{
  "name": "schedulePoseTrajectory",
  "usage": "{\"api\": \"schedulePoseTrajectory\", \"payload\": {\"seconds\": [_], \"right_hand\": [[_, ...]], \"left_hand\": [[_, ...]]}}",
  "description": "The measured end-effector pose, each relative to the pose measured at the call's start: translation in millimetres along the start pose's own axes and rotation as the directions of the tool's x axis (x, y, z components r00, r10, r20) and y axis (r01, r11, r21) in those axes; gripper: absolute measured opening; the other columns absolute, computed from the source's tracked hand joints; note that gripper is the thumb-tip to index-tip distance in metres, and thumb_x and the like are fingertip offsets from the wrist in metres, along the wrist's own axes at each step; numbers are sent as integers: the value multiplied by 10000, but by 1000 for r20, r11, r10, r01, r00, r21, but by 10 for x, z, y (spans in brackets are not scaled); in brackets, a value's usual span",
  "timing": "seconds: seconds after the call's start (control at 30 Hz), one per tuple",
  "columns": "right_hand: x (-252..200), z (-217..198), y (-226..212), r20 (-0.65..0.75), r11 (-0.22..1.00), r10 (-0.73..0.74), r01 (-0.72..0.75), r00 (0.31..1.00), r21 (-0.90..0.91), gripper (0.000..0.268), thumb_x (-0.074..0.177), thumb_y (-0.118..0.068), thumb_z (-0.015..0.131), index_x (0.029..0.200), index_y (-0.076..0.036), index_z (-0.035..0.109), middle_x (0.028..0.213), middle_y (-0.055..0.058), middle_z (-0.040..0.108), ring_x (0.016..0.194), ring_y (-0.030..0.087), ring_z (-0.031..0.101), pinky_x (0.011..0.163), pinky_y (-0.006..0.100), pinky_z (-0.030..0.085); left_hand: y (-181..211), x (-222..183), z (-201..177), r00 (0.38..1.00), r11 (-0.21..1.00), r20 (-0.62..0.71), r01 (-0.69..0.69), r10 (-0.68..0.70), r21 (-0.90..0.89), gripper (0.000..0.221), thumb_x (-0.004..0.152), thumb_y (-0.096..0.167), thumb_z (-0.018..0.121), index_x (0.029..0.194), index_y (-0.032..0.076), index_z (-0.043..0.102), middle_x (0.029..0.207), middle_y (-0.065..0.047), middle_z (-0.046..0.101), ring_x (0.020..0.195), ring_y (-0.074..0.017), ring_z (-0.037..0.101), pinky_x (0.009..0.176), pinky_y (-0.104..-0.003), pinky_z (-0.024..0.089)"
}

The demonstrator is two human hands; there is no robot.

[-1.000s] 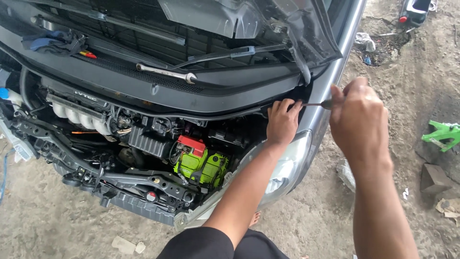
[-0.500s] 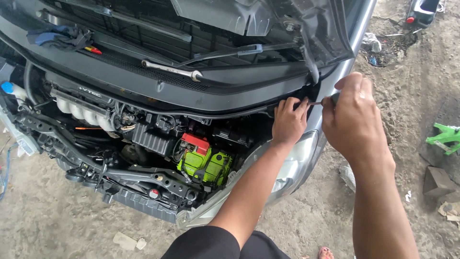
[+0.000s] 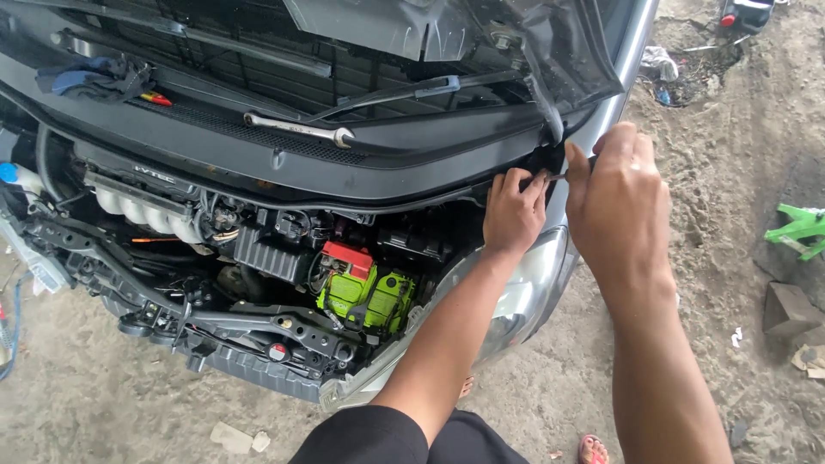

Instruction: The person cleans the front area of a car engine bay using a brush and a cloth. They then use a screwdriver to loosen and remove bolts from the radiator support bar and battery area.

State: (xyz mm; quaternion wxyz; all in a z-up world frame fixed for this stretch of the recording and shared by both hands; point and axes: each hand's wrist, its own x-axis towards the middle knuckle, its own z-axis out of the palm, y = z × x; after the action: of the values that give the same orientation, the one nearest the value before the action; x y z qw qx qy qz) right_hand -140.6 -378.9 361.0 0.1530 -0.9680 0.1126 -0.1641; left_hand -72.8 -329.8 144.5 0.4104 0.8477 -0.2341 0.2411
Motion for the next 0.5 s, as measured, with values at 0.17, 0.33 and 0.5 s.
{"api": "schedulePoseTrajectory", "payload": {"seconds": [0.17,0.33,0.5], "right_hand": [[-50,-114,-147,92,989,6,-20,996,150,217,1117,-163,488,1183,37,436,1094,260,486,635,434,575,517,554,467],[-7,-49,-113,-28,1000,-11,11,1000,3,279,1199,-197,481,1078,53,455,934,254,535,561,370,552,421,461,478],[-23,-158,-112,122,976,-9,-17,993,216,183,1080,-59,483,1215,36,405,1050,247,509,729,401,602,577,533,478]], "left_hand": [[-23,-8,51,1000,1000,-19,-3,3,-7,206,1020,188,659,1187,129,765,1025,-55,587,856,-306,550,767,-447,531],[-8,8,8,1000,1000,-12,-11,11,-12,212,1020,172,660,1197,109,758,1027,-71,590,875,-305,566,799,-445,554],[9,16,-8,999,1000,-39,-12,12,-9,198,1029,193,645,1172,130,766,1012,-58,578,848,-311,555,742,-458,523]]}}
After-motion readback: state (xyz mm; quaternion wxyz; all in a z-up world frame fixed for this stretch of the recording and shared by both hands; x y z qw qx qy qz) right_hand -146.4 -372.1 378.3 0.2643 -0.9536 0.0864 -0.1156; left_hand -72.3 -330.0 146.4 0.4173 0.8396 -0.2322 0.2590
